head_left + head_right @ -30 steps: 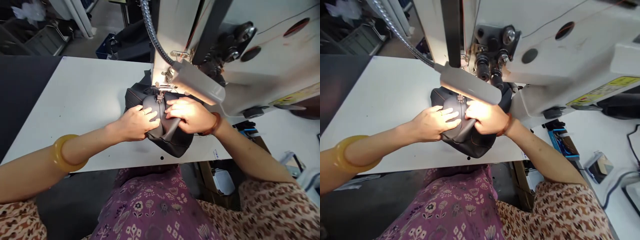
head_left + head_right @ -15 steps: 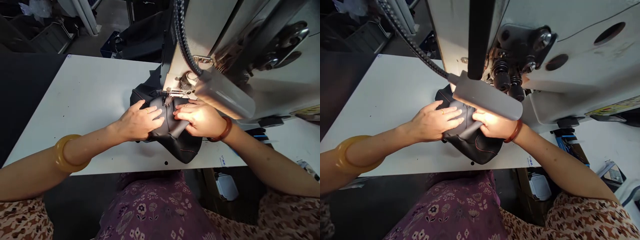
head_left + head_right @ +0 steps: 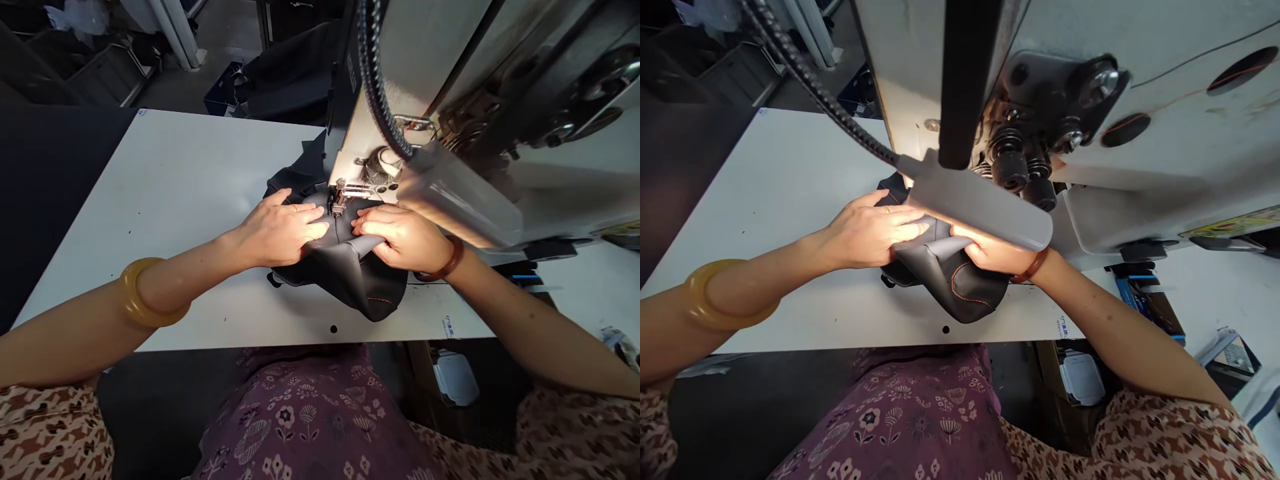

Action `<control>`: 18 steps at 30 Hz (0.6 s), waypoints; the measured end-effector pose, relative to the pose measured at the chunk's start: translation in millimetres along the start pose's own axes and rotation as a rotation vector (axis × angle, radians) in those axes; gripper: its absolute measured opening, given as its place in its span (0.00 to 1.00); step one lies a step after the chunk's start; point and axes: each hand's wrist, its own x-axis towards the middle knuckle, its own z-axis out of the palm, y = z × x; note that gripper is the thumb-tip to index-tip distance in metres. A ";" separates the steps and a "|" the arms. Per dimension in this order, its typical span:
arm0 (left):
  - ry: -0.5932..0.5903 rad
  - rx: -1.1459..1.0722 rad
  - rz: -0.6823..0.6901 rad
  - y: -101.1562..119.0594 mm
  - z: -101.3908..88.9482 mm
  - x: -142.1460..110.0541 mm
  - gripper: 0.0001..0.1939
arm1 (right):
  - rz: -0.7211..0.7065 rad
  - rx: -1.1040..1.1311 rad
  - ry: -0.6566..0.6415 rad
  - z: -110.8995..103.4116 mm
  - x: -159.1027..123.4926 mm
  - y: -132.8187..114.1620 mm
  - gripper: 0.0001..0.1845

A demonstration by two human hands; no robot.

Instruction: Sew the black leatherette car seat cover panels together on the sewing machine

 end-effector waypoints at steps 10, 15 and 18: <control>0.017 -0.173 -0.426 11.6 65.4 -62.0 0.43 | -0.029 0.262 0.070 -6.9 1.0 -11.3 0.16; 0.062 -0.053 -0.445 -10.2 100.7 -85.9 0.38 | -0.129 0.270 0.065 -8.1 -5.8 -28.3 0.18; 0.006 -0.002 -0.484 -29.6 111.5 -80.0 0.35 | -0.185 0.131 0.027 -2.5 -11.7 -36.9 0.19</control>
